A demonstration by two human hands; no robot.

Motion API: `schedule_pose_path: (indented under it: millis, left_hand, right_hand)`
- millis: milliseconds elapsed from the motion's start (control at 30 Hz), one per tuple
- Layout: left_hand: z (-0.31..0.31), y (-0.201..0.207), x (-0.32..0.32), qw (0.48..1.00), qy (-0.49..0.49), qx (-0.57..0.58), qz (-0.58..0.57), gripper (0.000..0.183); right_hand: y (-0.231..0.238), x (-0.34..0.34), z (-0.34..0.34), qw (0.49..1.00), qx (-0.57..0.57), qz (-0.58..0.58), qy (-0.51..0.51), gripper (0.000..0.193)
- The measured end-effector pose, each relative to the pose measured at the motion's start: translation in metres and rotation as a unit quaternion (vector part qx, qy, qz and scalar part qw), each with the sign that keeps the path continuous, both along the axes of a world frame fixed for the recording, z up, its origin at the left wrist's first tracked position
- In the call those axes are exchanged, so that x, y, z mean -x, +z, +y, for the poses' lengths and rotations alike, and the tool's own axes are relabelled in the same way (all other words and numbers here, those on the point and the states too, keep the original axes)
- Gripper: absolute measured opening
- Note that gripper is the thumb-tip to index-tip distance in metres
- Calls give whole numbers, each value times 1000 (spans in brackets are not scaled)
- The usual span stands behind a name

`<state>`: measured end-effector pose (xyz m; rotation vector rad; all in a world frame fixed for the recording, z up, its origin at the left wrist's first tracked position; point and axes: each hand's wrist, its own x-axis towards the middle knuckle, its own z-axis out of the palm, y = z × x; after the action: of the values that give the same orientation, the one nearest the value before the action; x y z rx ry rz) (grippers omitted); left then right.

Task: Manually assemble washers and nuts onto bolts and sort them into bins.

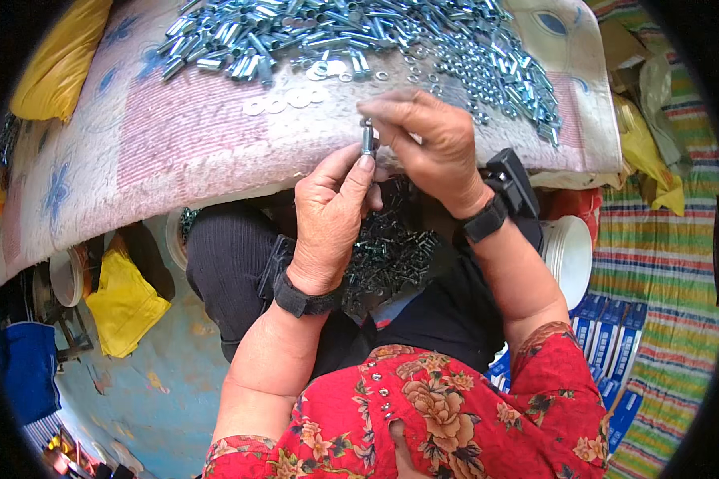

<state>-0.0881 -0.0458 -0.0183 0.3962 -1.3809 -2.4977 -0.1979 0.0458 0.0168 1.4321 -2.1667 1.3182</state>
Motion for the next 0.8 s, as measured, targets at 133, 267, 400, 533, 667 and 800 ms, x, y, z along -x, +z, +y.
schedule_pose_path:
  millis: [133, 267, 400, 533, 667, 800]
  left_hand:
    - [7, 1, 2, 1000, -9, 19, 11, 24]
    - [12, 4, 2, 999, -36, 22, 14, 24]
    - [15, 1, 6, 997, -36, 71, 23, 22]
    - [22, -4, 10, 982, -18, 183, 37, 25]
    - [26, -11, 13, 955, 31, 286, 67, 22]
    - [30, -15, 13, 948, 13, 310, 73, 20]
  right_hand:
    - [-2, -14, 15, 999, 25, 42, -11, 29]
    - [-6, -14, 26, 990, 61, 128, -20, 37]
    - [-7, -26, 33, 992, 107, 34, -59, 48]
    - [-8, -32, 37, 963, 148, -193, -114, 54]
    - [-14, -34, 41, 931, 164, -310, -106, 48]
    - [-13, -37, 53, 920, 139, -352, -103, 51]
